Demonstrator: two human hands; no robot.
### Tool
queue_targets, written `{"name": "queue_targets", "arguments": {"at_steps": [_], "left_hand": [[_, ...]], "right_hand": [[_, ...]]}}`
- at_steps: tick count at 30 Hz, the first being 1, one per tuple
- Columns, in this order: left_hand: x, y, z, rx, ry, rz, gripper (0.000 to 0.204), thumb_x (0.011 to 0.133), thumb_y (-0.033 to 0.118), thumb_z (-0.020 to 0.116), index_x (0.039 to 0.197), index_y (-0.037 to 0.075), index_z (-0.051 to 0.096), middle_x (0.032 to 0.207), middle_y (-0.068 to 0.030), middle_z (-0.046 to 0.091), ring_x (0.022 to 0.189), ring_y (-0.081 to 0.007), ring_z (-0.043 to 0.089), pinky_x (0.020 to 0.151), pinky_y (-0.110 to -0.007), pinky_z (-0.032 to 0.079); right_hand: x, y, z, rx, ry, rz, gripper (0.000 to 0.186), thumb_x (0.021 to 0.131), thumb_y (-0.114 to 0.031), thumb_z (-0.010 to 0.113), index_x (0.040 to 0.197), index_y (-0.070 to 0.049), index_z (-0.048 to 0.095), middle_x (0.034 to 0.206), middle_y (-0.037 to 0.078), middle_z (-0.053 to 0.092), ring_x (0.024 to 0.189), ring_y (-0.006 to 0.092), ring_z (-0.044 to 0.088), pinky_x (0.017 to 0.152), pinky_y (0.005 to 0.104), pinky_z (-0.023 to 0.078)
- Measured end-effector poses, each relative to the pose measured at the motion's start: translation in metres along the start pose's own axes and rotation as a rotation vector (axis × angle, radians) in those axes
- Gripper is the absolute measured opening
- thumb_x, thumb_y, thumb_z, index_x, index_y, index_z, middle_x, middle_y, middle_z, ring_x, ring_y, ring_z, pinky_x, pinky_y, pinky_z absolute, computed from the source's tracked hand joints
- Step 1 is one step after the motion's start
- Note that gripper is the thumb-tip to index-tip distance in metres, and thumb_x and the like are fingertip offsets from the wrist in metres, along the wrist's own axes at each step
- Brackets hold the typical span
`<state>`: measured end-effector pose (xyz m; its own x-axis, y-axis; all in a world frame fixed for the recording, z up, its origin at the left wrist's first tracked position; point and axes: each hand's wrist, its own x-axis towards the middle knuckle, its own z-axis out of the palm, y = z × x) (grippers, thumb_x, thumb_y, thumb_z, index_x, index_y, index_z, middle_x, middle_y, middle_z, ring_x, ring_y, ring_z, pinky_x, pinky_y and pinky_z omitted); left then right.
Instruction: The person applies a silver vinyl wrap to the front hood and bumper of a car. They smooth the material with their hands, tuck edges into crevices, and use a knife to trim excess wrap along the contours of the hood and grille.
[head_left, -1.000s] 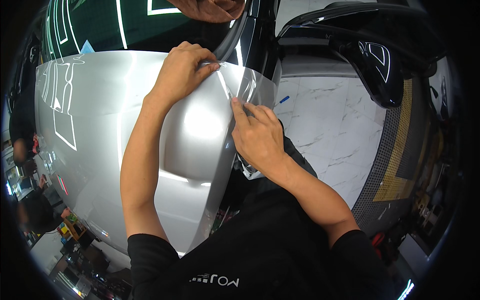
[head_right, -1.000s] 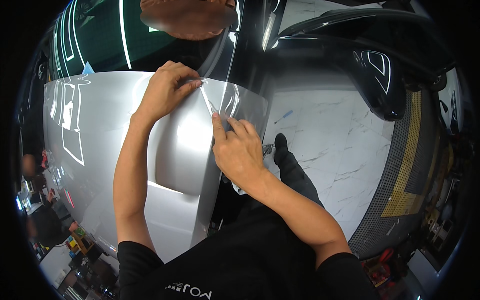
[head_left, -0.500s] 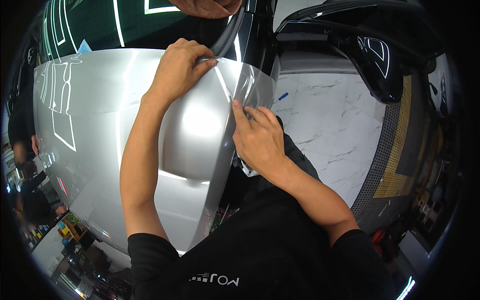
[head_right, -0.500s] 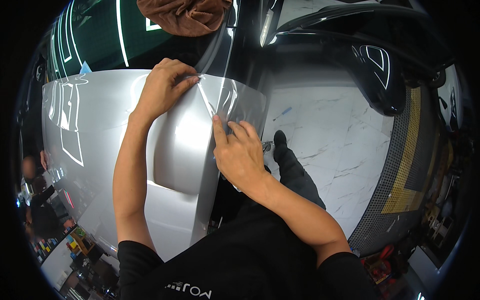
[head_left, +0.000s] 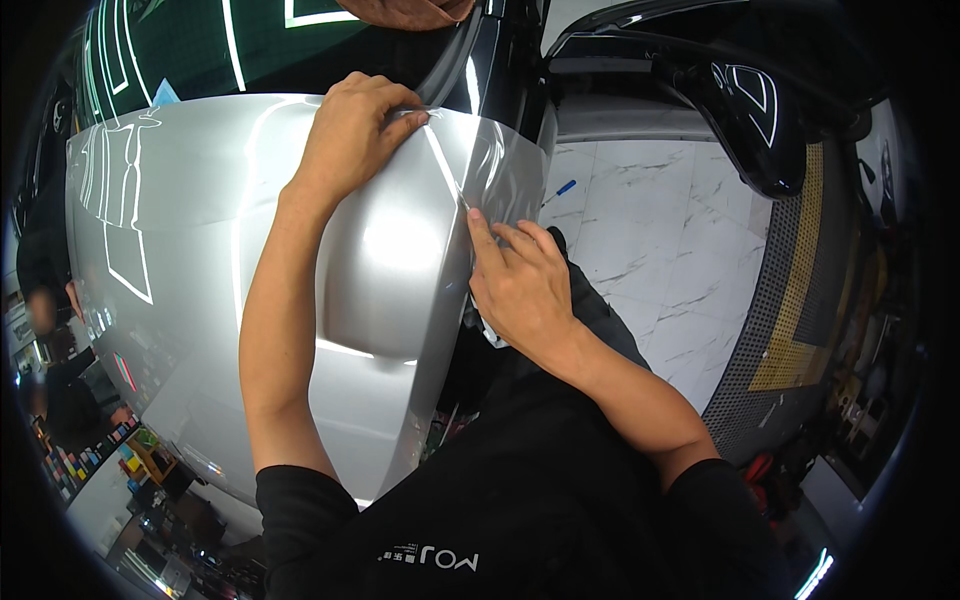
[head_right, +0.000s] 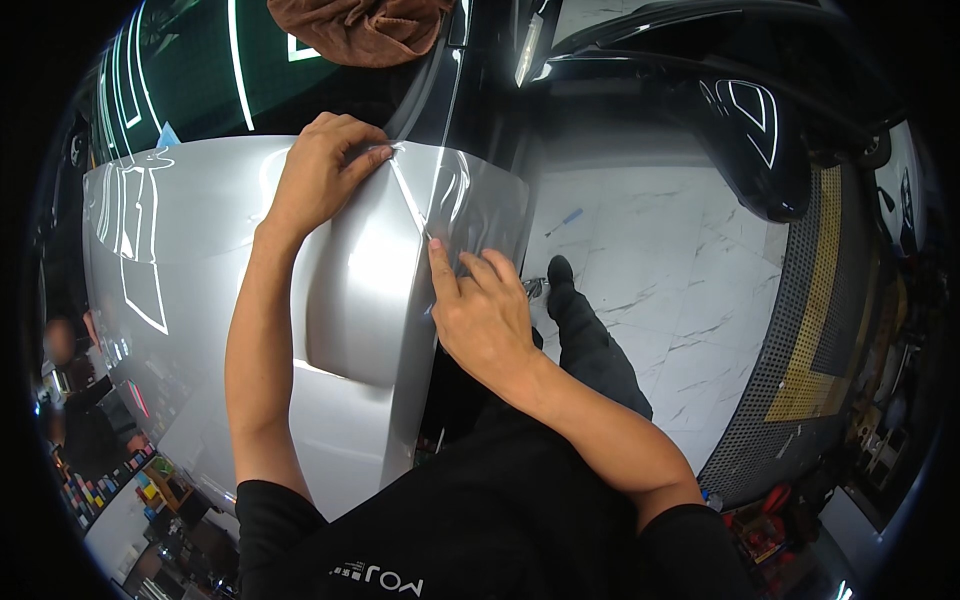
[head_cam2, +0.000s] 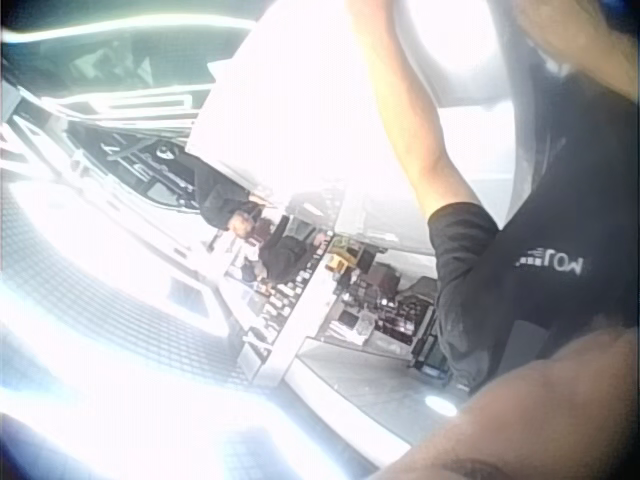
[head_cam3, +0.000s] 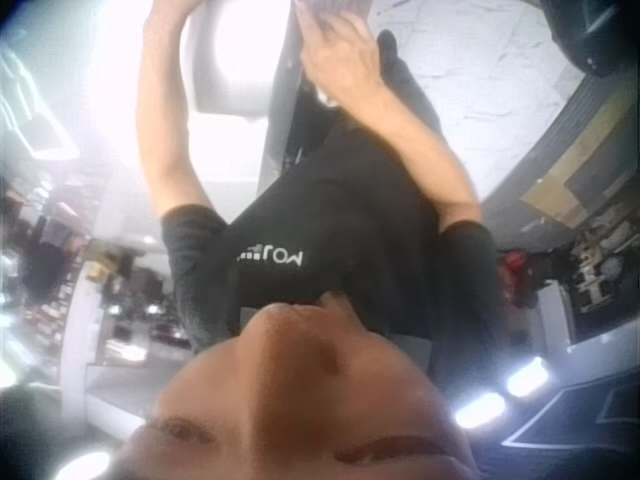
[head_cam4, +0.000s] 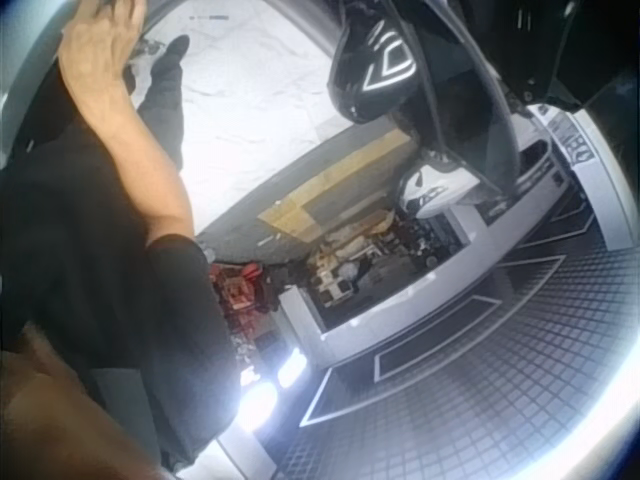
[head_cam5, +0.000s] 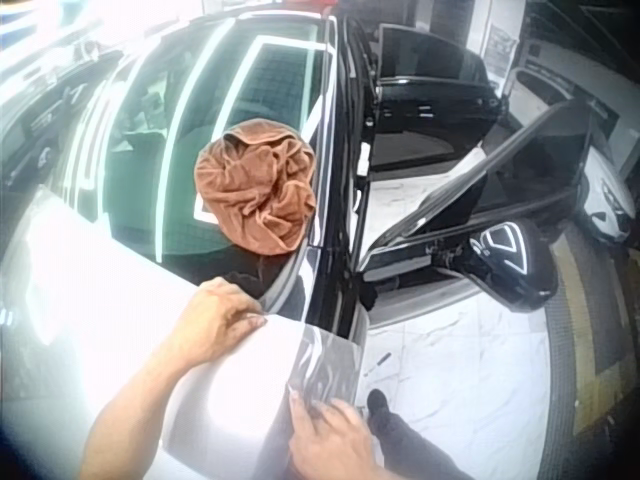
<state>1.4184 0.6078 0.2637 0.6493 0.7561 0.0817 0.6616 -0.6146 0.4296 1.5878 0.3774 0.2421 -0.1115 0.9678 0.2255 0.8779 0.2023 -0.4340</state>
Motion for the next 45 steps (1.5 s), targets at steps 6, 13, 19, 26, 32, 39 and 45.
{"name": "queue_targets", "arguments": {"at_steps": [6, 13, 19, 26, 32, 39, 45], "left_hand": [[-0.001, 0.004, 0.0, 0.025, 0.0, -0.031, 0.021, 0.101, 0.023, 0.082, 0.109, 0.005, 0.085, 0.104, -0.0081, 0.079, 0.103, -0.0258, 0.066, 0.084, -0.038, 0.059], [-0.003, -0.003, 0.007, -0.006, 0.089, 0.031, 0.024, 0.099, 0.029, 0.084, 0.106, 0.007, 0.086, 0.093, -0.0063, 0.078, 0.093, -0.0255, 0.065, 0.091, -0.041, 0.053], [-0.002, -0.001, 0.007, -0.006, 0.085, 0.019, 0.024, 0.099, 0.029, 0.084, 0.106, 0.006, 0.086, 0.094, -0.007, 0.078, 0.094, -0.0255, 0.065, 0.089, -0.042, 0.054], [-0.002, -0.001, 0.007, -0.004, 0.086, 0.022, 0.024, 0.099, 0.029, 0.084, 0.106, 0.006, 0.086, 0.093, -0.0068, 0.078, 0.093, -0.0253, 0.065, 0.088, -0.041, 0.053], [-0.002, -0.003, 0.009, 0.001, 0.097, 0.032, 0.023, 0.099, 0.029, 0.084, 0.105, 0.006, 0.087, 0.092, -0.0067, 0.077, 0.092, -0.0251, 0.064, 0.087, -0.041, 0.053], [-0.003, -0.001, 0.005, 0.051, 0.029, -0.015, 0.023, 0.102, 0.026, 0.082, 0.111, 0.005, 0.085, 0.103, -0.0073, 0.078, 0.1, -0.0251, 0.066, 0.081, -0.038, 0.058], [-0.003, -0.001, 0.008, 0.017, 0.08, 0.0, 0.023, 0.1, 0.029, 0.084, 0.105, 0.007, 0.087, 0.093, -0.0067, 0.077, 0.093, -0.0243, 0.064, 0.086, -0.041, 0.054]], "right_hand": [[-0.005, -0.002, -0.001, 0.027, 0.005, 0.018, 0.061, 0.089, -0.006, 0.073, 0.147, 0.011, 0.067, 0.08, 0.02, 0.076, 0.11, 0.0384, 0.077, 0.114, 0.0526, 0.051], [-0.01, -0.004, 0.001, 0.053, 0.016, 0.025, 0.06, 0.09, -0.005, 0.072, 0.147, 0.012, 0.066, 0.078, 0.02, 0.076, 0.109, 0.0386, 0.078, 0.113, 0.0532, 0.052], [-0.012, -0.004, 0.0, 0.064, 0.022, 0.03, 0.059, 0.09, -0.004, 0.072, 0.146, 0.013, 0.067, 0.077, 0.019, 0.076, 0.107, 0.0383, 0.078, 0.113, 0.0526, 0.052], [-0.015, -0.006, 0.0, 0.067, 0.028, 0.026, 0.057, 0.09, -0.003, 0.072, 0.145, 0.013, 0.067, 0.075, 0.018, 0.075, 0.107, 0.0375, 0.078, 0.113, 0.0521, 0.052], [-0.018, -0.006, 0.001, 0.066, 0.026, 0.025, 0.058, 0.089, -0.003, 0.072, 0.145, 0.013, 0.067, 0.076, 0.019, 0.075, 0.107, 0.0374, 0.078, 0.113, 0.0521, 0.052], [-0.021, -0.005, 0.002, 0.065, 0.015, 0.023, 0.061, 0.088, -0.003, 0.073, 0.147, 0.013, 0.066, 0.078, 0.019, 0.076, 0.107, 0.0373, 0.078, 0.113, 0.0528, 0.052], [-0.024, -0.006, -0.002, 0.064, 0.005, 0.029, 0.062, 0.088, -0.005, 0.075, 0.147, 0.012, 0.065, 0.079, 0.019, 0.076, 0.108, 0.0373, 0.078, 0.114, 0.0532, 0.052]]}}
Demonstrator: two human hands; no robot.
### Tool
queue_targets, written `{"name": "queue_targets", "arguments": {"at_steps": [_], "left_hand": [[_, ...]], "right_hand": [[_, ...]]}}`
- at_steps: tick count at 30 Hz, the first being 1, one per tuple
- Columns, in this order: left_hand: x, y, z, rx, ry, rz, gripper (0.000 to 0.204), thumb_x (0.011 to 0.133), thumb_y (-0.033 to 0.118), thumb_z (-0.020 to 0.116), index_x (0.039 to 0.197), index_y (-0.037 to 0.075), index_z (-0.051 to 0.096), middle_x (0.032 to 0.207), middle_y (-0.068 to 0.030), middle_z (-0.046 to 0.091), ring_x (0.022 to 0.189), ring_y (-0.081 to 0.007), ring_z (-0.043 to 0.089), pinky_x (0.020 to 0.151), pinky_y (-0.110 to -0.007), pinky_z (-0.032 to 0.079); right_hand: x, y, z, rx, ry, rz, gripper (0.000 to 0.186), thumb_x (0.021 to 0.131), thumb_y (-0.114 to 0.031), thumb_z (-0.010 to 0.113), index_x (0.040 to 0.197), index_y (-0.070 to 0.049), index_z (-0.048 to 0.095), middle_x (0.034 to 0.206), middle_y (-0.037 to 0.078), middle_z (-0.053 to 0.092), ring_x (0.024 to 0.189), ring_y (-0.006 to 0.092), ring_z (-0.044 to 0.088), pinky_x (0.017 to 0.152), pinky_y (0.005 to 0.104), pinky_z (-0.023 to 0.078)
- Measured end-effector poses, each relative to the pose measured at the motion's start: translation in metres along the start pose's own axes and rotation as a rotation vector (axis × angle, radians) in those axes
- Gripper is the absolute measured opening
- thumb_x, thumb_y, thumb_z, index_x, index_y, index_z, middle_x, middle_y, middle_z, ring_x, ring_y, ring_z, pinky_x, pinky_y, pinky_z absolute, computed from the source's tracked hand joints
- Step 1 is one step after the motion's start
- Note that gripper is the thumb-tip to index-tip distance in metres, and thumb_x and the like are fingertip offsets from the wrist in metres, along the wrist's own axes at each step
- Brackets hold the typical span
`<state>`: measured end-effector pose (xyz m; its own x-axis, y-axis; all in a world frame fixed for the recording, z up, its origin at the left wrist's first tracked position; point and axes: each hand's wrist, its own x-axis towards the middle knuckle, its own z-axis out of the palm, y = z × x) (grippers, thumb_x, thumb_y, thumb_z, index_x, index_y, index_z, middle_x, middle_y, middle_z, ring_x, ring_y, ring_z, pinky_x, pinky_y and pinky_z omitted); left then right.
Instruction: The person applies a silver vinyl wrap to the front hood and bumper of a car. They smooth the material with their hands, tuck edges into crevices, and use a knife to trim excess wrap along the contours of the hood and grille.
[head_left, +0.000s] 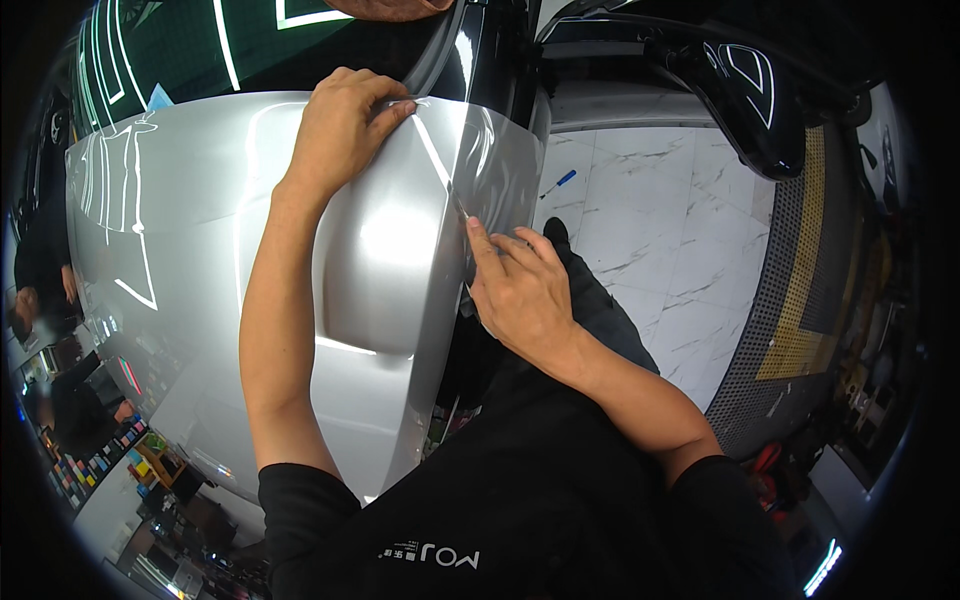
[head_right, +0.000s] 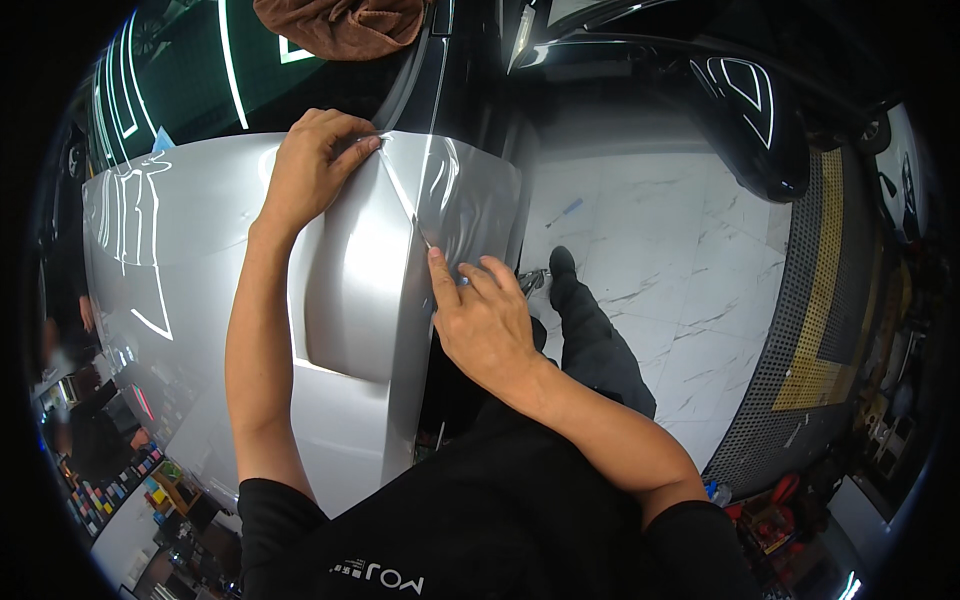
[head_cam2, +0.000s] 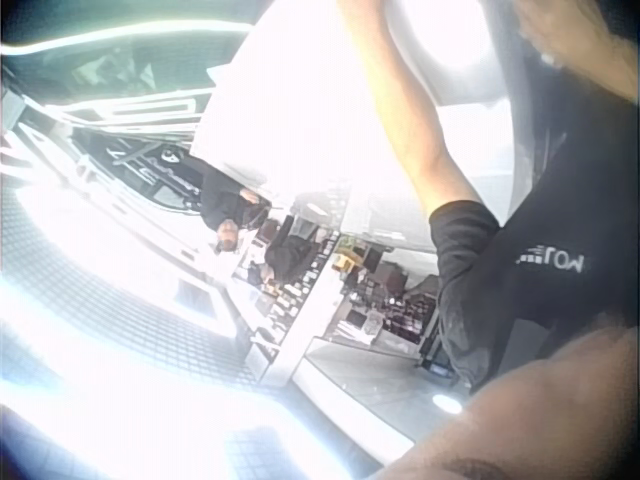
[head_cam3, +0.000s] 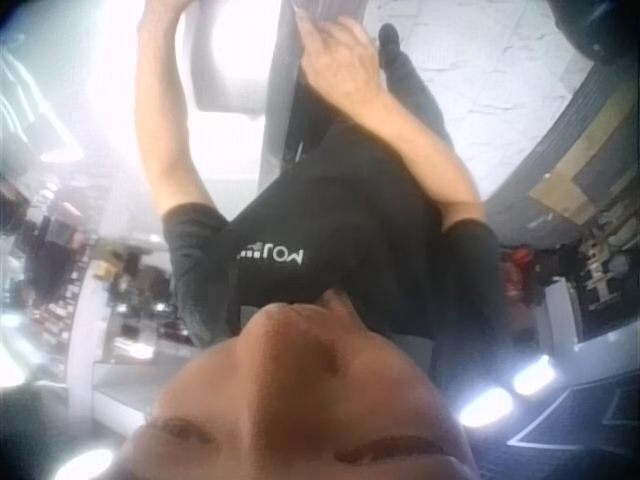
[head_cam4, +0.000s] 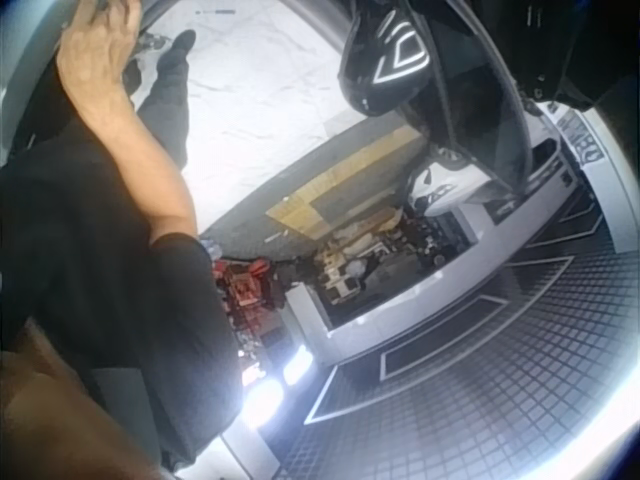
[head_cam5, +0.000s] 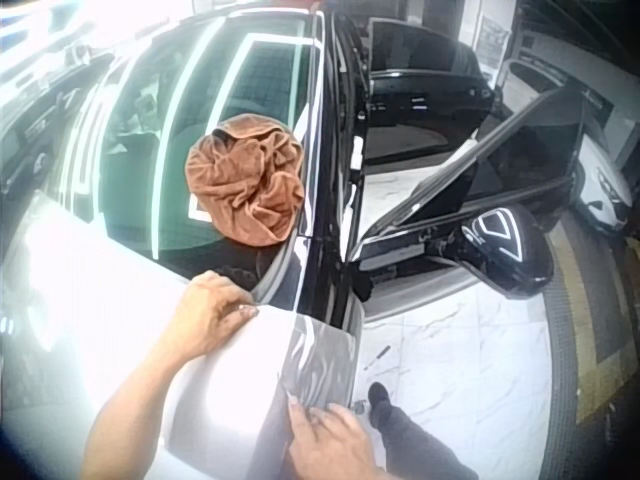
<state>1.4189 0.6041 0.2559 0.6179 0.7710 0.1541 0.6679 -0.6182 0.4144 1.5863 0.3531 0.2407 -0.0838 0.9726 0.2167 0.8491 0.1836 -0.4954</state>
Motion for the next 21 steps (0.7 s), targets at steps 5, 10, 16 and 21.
{"name": "queue_targets", "arguments": {"at_steps": [5, 10, 16, 21], "left_hand": [[-0.0004, -0.0002, 0.0012, 0.007, 0.005, 0.004, 0.024, 0.1, 0.03, 0.083, 0.107, 0.007, 0.087, 0.094, -0.0066, 0.077, 0.093, -0.0243, 0.064, 0.086, -0.04, 0.054], [-0.001, 0.0011, 0.0004, 0.013, -0.003, -0.019, 0.024, 0.101, 0.03, 0.083, 0.107, 0.007, 0.086, 0.096, -0.0063, 0.078, 0.095, -0.0243, 0.065, 0.087, -0.04, 0.055], [-0.0011, 0.002, 0.0007, 0.016, 0.002, -0.027, 0.024, 0.101, 0.03, 0.082, 0.108, 0.007, 0.087, 0.097, -0.0058, 0.078, 0.096, -0.0241, 0.064, 0.087, -0.04, 0.055], [-0.0015, 0.0045, -0.0009, 0.016, -0.01, -0.048, 0.024, 0.101, 0.029, 0.083, 0.109, 0.007, 0.086, 0.1, -0.0057, 0.078, 0.096, -0.0243, 0.064, 0.088, -0.04, 0.055]], "right_hand": [[-0.0037, 0.0031, 0.0027, -0.034, 0.005, -0.017, 0.061, 0.089, -0.006, 0.075, 0.148, 0.011, 0.066, 0.079, 0.019, 0.076, 0.108, 0.0373, 0.078, 0.113, 0.0538, 0.052], [-0.004, 0.004, 0.0002, -0.073, 0.002, -0.038, 0.057, 0.093, -0.004, 0.073, 0.148, 0.011, 0.065, 0.083, 0.017, 0.077, 0.103, 0.034, 0.079, 0.11, 0.0504, 0.054], [-0.0071, 0.0049, 0.0033, -0.047, 0.015, -0.029, 0.058, 0.091, -0.005, 0.072, 0.147, 0.011, 0.067, 0.077, 0.019, 0.075, 0.106, 0.0371, 0.078, 0.113, 0.0541, 0.052], [-0.0087, 0.0073, 0.0043, -0.037, 0.042, -0.053, 0.059, 0.091, -0.005, 0.073, 0.148, 0.011, 0.066, 0.08, 0.017, 0.076, 0.103, 0.0357, 0.078, 0.112, 0.0547, 0.052]]}}
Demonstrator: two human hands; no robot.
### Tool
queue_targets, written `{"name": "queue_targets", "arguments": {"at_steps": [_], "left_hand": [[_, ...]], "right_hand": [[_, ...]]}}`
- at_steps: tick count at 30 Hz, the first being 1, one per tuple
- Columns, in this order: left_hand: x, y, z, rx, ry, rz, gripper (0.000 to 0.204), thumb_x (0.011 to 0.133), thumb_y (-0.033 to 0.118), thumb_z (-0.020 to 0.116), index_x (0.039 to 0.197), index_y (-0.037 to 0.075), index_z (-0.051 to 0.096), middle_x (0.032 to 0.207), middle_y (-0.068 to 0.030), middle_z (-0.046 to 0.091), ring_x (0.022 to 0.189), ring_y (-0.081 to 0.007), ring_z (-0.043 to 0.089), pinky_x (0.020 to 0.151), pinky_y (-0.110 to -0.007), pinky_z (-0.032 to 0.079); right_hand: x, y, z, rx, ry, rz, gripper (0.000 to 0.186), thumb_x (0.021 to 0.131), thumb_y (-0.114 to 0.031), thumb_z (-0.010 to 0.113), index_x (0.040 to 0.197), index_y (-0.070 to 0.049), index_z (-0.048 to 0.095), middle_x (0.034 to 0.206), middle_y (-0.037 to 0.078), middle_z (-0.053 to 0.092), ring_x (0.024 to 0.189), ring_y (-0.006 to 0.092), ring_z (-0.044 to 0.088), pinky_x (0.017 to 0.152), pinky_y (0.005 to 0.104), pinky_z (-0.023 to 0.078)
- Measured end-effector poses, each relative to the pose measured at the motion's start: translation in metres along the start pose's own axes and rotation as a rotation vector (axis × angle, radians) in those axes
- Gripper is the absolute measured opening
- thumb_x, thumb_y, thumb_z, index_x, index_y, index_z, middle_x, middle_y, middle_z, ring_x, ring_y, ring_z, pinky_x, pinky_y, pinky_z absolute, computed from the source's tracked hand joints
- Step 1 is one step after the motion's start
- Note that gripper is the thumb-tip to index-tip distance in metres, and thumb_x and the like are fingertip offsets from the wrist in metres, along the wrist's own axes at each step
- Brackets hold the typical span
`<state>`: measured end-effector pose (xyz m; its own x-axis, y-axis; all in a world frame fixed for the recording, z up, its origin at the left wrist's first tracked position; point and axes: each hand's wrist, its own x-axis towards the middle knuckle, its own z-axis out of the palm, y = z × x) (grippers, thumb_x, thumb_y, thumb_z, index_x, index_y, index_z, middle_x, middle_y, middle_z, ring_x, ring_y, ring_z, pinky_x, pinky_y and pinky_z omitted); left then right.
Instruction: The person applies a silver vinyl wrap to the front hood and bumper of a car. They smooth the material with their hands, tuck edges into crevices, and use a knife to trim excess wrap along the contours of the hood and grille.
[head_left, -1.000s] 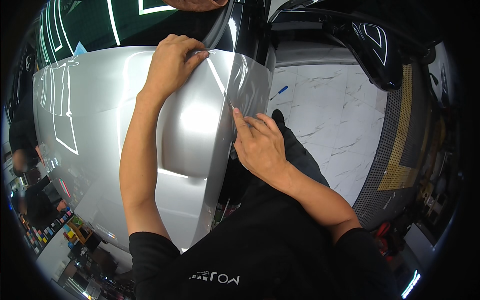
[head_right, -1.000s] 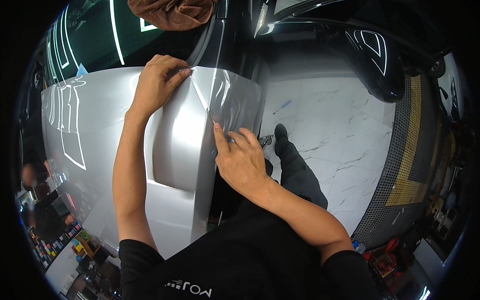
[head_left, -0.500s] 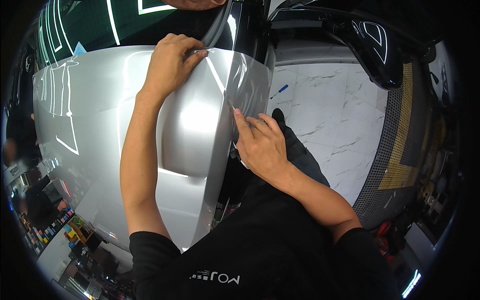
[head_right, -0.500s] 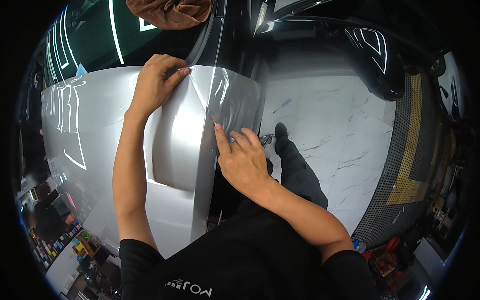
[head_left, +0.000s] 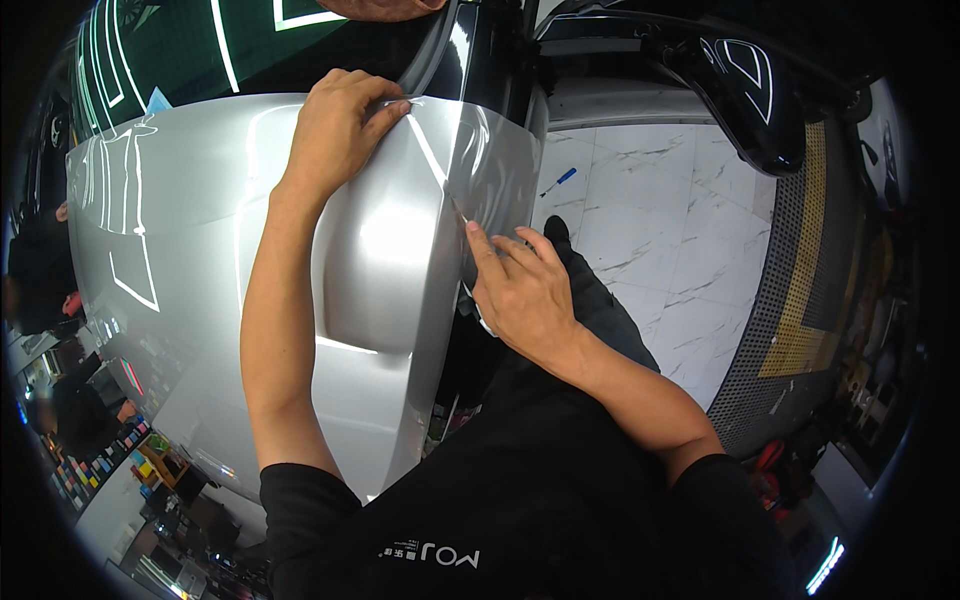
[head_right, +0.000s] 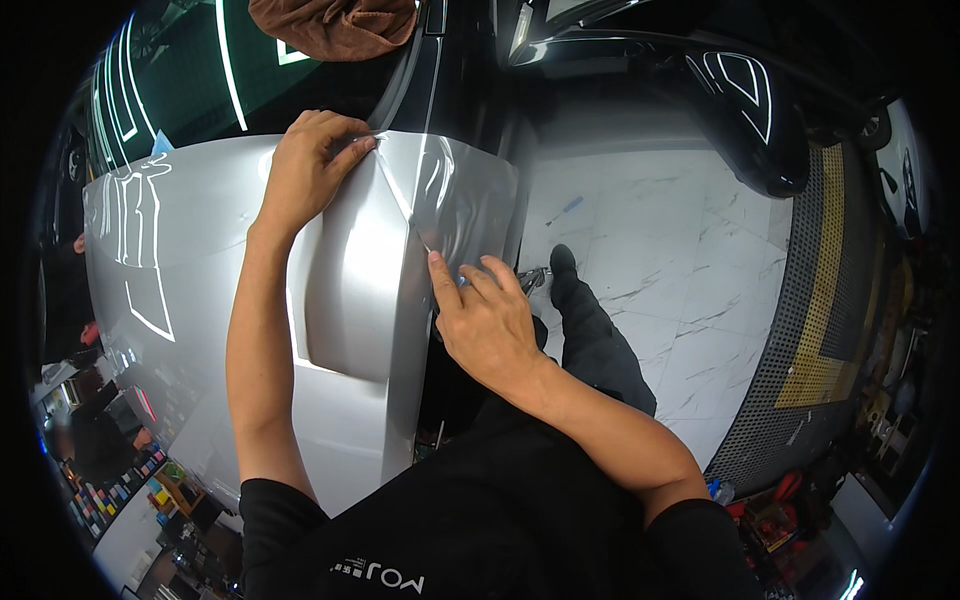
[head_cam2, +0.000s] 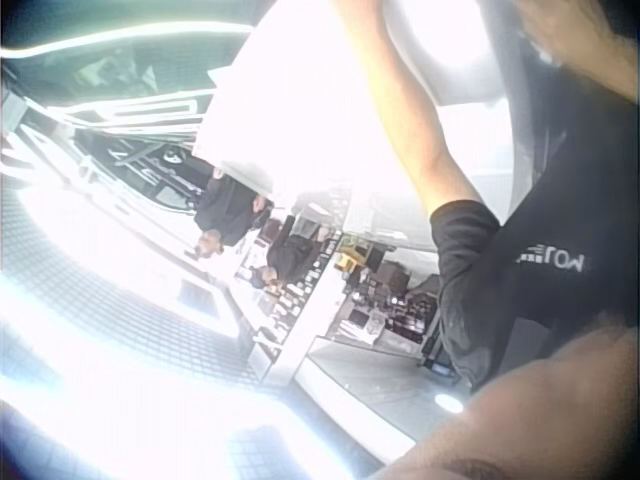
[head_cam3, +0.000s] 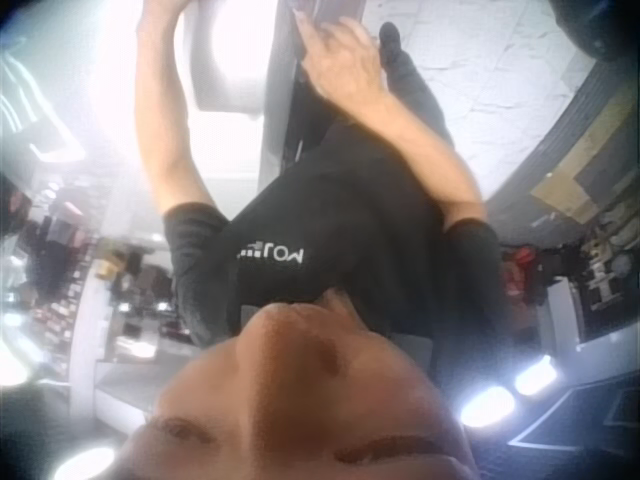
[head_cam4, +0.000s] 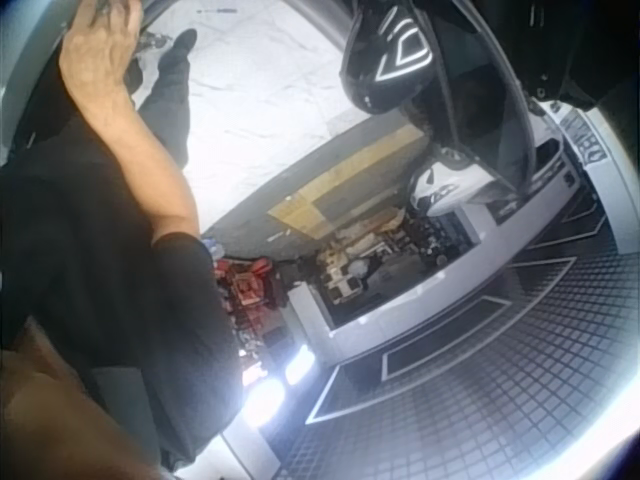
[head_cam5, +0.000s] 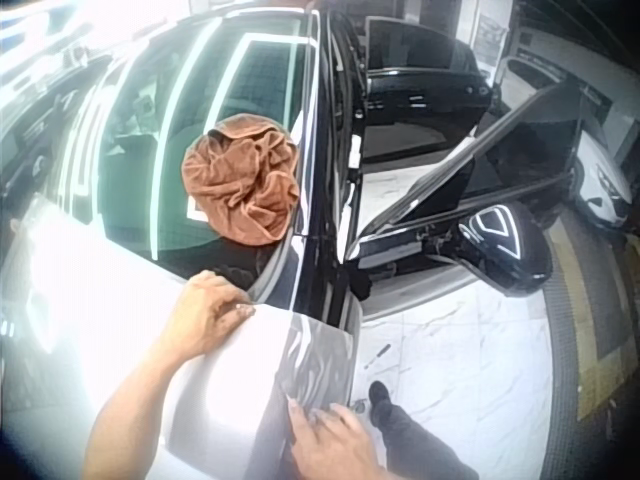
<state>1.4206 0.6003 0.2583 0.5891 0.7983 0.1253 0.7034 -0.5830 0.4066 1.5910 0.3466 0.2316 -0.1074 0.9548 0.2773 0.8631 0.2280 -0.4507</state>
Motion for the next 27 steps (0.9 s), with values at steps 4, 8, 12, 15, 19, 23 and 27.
{"name": "queue_targets", "arguments": {"at_steps": [4, 8, 12, 15, 19, 23, 27], "left_hand": [[-0.006, 0.004, -0.003, 0.057, 0.116, 0.092, 0.026, 0.101, 0.025, 0.082, 0.12, 0.007, 0.083, 0.113, -0.0085, 0.079, 0.107, -0.0283, 0.068, 0.096, -0.042, 0.056], [-0.035, 0.026, -0.006, 0.093, 0.29, 0.009, 0.027, 0.102, 0.021, 0.082, 0.125, 0.007, 0.081, 0.126, -0.0124, 0.077, 0.121, -0.0314, 0.07, 0.104, -0.043, 0.057], [-0.108, 0.081, 0.011, -0.094, 0.476, -0.201, 0.019, 0.1, 0.013, 0.083, 0.116, 0.003, 0.079, 0.114, -0.0149, 0.078, 0.104, -0.0328, 0.075, 0.093, -0.04, 0.059], [-0.183, 0.154, 0.053, -0.32, 0.442, -0.529, 0.019, 0.101, 0.012, 0.079, 0.115, 0.001, 0.075, 0.111, -0.0173, 0.076, 0.102, -0.0369, 0.073, 0.093, -0.045, 0.058], [-0.237, 0.229, 0.097, -0.26, 0.493, -0.645, 0.038, 0.1, 0.012, 0.081, 0.132, -0.003, 0.067, 0.128, -0.0202, 0.071, 0.119, -0.042, 0.067, 0.104, -0.048, 0.053], [-0.234, 0.253, 0.126, -0.367, 0.482, -0.892, 0.046, 0.103, 0.018, 0.079, 0.139, -0.005, 0.063, 0.128, -0.0211, 0.071, 0.12, -0.0404, 0.067, 0.104, -0.048, 0.054], [-0.217, 0.233, 0.175, -0.351, 0.473, -1.043, 0.041, 0.106, 0.022, 0.076, 0.136, -0.005, 0.064, 0.105, -0.0173, 0.077, 0.093, -0.0301, 0.076, 0.083, -0.043, 0.059]], "right_hand": [[-0.006, -0.001, -0.017, 0.155, 0.028, 0.051, 0.061, 0.092, -0.002, 0.073, 0.15, 0.008, 0.062, 0.088, 0.015, 0.077, 0.096, 0.0308, 0.078, 0.108, 0.05, 0.055], [-0.025, 0.016, -0.039, 0.516, -0.047, 0.463, 0.044, 0.097, -0.001, 0.07, 0.14, 0.004, 0.065, 0.091, 0.015, 0.077, 0.09, 0.028, 0.078, 0.095, 0.0411, 0.06], [-0.067, 0.07, 0.019, 0.838, 0.074, 0.777, 0.022, 0.102, -0.007, 0.07, 0.122, 0.001, 0.068, 0.095, 0.01, 0.076, 0.074, 0.0183, 0.067, 0.071, 0.0336, 0.055], [-0.065, 0.09, 0.021, 0.808, 0.005, 0.884, 0.025, 0.1, -0.013, 0.076, 0.119, 0.002, 0.07, 0.097, 0.006, 0.075, 0.069, 0.0135, 0.058, 0.067, 0.032, 0.051], [-0.027, 0.108, 0.009, 0.724, 0.042, 0.76, 0.031, 0.095, -0.02, 0.083, 0.116, 0.002, 0.074, 0.096, 0.004, 0.076, 0.067, 0.0109, 0.055, 0.068, 0.0317, 0.051], [-0.016, 0.118, 0.026, 0.734, -0.02, 0.667, 0.035, 0.096, -0.025, 0.086, 0.117, 0.001, 0.078, 0.1, 0.007, 0.082, 0.079, 0.0169, 0.069, 0.077, 0.0339, 0.056], [-0.027, 0.108, 0.017, 0.85, -0.197, 0.657, 0.035, 0.097, -0.028, 0.086, 0.114, 0.002, 0.079, 0.101, 0.01, 0.083, 0.081, 0.0147, 0.069, 0.077, 0.0326, 0.055]]}}
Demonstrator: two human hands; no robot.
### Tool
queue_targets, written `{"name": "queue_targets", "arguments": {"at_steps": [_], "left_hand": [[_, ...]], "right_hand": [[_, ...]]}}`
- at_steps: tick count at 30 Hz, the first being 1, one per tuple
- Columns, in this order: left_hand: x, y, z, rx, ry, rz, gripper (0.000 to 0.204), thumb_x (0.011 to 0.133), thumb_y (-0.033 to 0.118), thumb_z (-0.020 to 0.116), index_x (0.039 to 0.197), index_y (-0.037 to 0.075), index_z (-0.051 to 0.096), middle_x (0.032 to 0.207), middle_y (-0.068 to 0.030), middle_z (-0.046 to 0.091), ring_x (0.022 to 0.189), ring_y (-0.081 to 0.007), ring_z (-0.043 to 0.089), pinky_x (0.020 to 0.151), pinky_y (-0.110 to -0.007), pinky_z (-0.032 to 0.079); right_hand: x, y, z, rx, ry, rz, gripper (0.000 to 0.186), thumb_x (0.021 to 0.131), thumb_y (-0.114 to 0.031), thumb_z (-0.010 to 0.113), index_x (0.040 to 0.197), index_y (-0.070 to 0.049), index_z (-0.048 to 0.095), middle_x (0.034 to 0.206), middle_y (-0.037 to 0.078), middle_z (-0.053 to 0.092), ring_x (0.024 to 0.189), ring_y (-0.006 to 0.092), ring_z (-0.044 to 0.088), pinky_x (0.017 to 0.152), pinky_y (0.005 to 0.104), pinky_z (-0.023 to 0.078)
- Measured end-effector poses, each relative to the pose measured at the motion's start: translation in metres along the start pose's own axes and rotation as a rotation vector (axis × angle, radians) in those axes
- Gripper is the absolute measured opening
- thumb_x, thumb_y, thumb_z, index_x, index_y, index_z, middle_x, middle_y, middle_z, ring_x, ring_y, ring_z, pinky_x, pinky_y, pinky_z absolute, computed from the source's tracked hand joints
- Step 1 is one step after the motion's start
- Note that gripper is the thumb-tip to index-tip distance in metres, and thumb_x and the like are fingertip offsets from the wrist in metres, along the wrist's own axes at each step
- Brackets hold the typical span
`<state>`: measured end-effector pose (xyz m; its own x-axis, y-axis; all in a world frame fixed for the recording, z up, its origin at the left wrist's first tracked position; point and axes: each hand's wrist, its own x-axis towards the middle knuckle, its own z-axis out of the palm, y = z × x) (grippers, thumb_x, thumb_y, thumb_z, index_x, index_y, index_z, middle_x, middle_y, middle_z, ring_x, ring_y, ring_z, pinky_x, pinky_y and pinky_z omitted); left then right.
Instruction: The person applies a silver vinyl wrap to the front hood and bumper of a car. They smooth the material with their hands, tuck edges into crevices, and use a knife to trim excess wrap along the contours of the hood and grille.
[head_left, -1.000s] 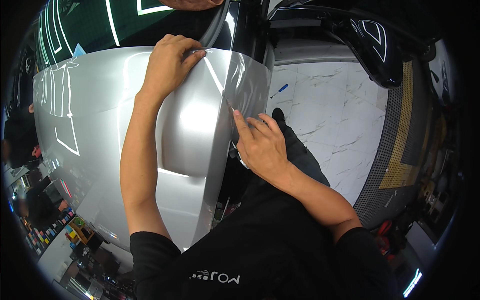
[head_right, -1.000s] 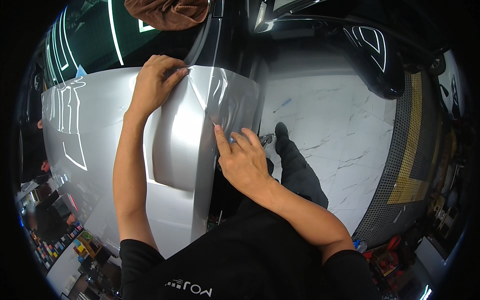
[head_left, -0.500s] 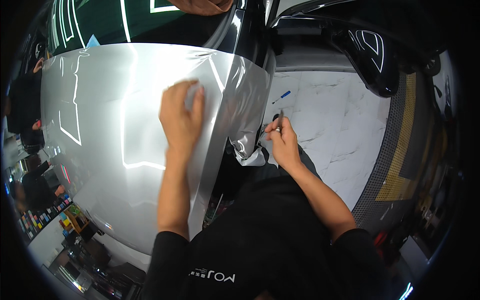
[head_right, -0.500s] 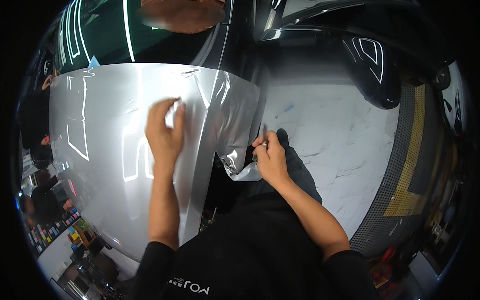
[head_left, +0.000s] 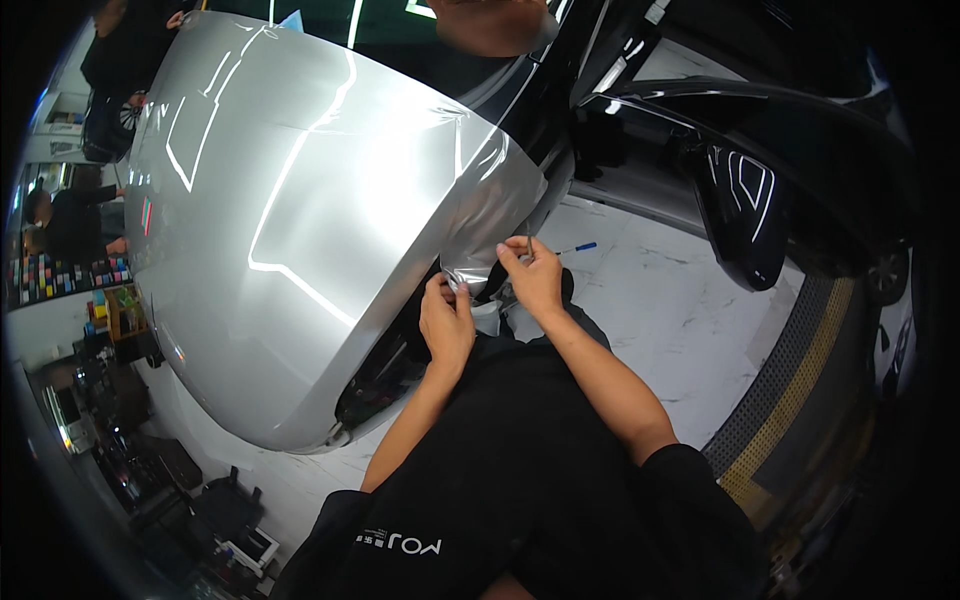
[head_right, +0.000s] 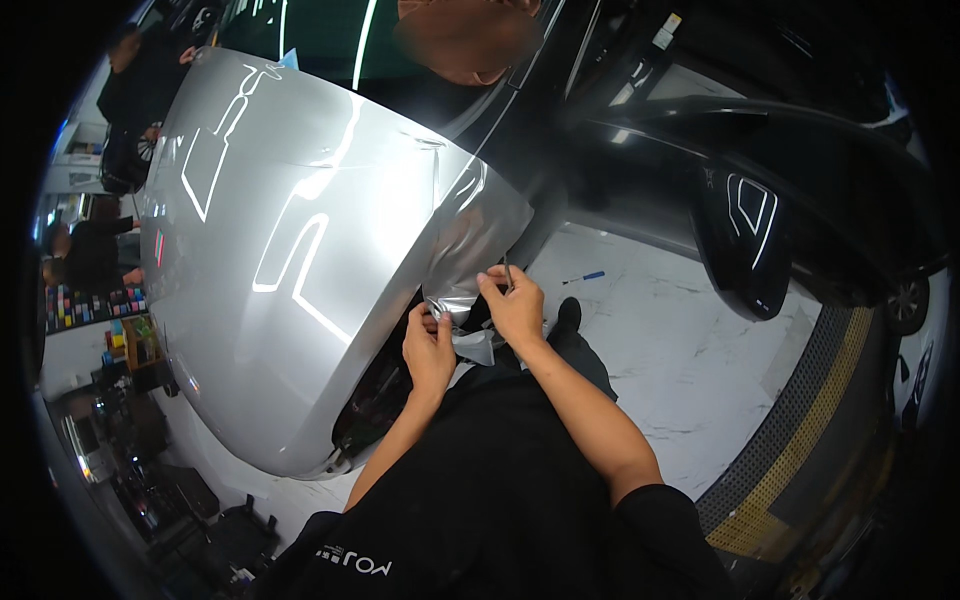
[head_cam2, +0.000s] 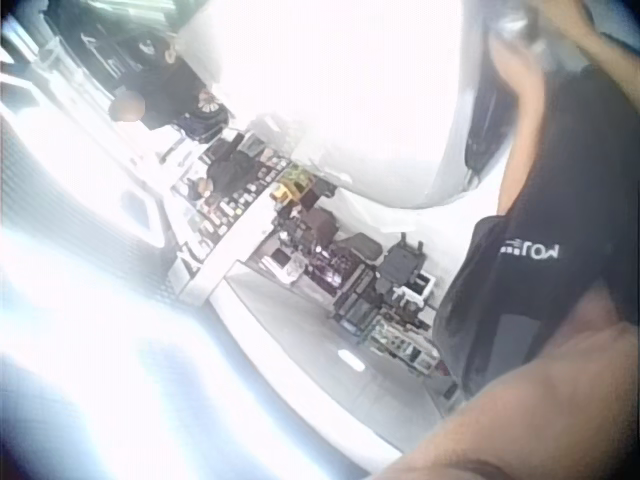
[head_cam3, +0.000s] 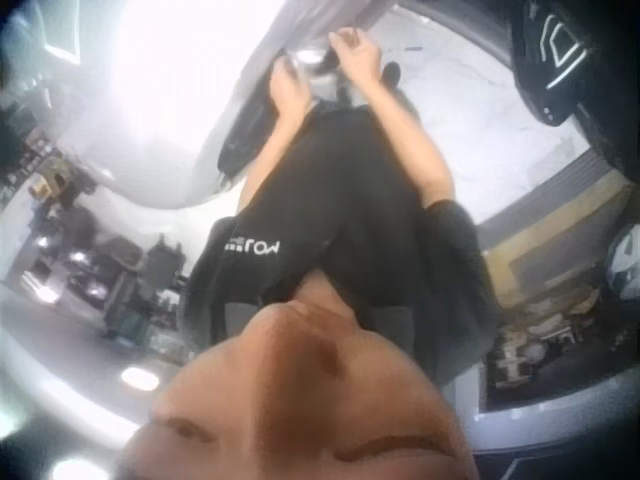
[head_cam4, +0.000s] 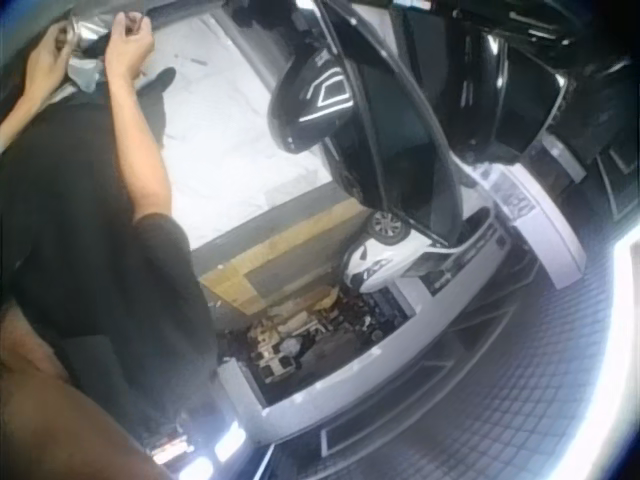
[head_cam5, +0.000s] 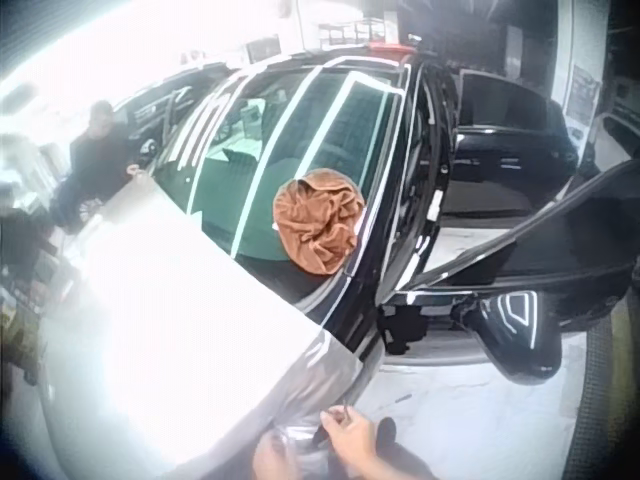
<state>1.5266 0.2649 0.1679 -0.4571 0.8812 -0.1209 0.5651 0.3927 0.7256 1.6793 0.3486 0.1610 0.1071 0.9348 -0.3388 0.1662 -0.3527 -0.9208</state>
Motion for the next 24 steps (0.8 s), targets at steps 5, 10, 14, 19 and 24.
{"name": "queue_targets", "arguments": {"at_steps": [5, 10, 14, 19, 24], "left_hand": [[-0.002, 0.02, 0.015, 0.017, 0.074, 0.0, 0.022, 0.106, 0.016, 0.065, 0.122, 0.0, 0.067, 0.094, -0.0203, 0.074, 0.088, -0.0417, 0.073, 0.08, -0.052, 0.056], [0.001, 0.059, 0.031, 0.131, 0.066, 0.007, 0.018, 0.106, 0.016, 0.064, 0.114, 0.0, 0.067, 0.096, -0.0226, 0.073, 0.096, -0.0458, 0.071, 0.083, -0.056, 0.054], [0.003, 0.065, 0.046, -0.023, 0.146, 0.139, 0.019, 0.105, 0.016, 0.064, 0.116, 0.002, 0.069, 0.095, -0.0214, 0.073, 0.097, -0.045, 0.07, 0.084, -0.055, 0.055], [0.0, 0.108, 0.072, -0.107, 0.117, 0.19, 0.015, 0.1, 0.011, 0.07, 0.111, 0.001, 0.067, 0.093, -0.0187, 0.068, 0.088, -0.0428, 0.065, 0.078, -0.051, 0.052], [0.02, 0.122, 0.061, -0.082, 0.124, 0.34, 0.014, 0.093, 0.008, 0.073, 0.098, 0.0, 0.062, 0.094, -0.0153, 0.067, 0.089, -0.0391, 0.06, 0.076, -0.05, 0.049]], "right_hand": [[-0.002, -0.011, -0.013, -0.073, -0.263, -0.112, 0.038, 0.098, -0.031, 0.085, 0.115, 0.002, 0.078, 0.102, 0.013, 0.084, 0.088, 0.0216, 0.078, 0.079, 0.0369, 0.059], [0.016, -0.028, -0.018, -0.081, -0.471, -0.192, 0.042, 0.099, -0.035, 0.083, 0.115, 0.004, 0.078, 0.102, 0.015, 0.084, 0.089, 0.0246, 0.079, 0.081, 0.0383, 0.06], [0.034, -0.043, -0.019, -0.181, -0.54, -0.205, 0.043, 0.096, -0.036, 0.083, 0.102, 0.006, 0.078, 0.097, 0.022, 0.08, 0.089, 0.0361, 0.079, 0.081, 0.0434, 0.06], [0.071, -0.061, -0.036, -0.223, -0.499, -0.299, 0.031, 0.093, -0.026, 0.076, 0.095, 0.005, 0.077, 0.091, 0.025, 0.077, 0.086, 0.0454, 0.075, 0.08, 0.0504, 0.058], [0.089, -0.102, -0.054, -0.454, -0.568, -0.358, 0.029, 0.096, -0.024, 0.069, 0.094, 0.005, 0.076, 0.086, 0.028, 0.075, 0.086, 0.0503, 0.074, 0.08, 0.0535, 0.058]]}}
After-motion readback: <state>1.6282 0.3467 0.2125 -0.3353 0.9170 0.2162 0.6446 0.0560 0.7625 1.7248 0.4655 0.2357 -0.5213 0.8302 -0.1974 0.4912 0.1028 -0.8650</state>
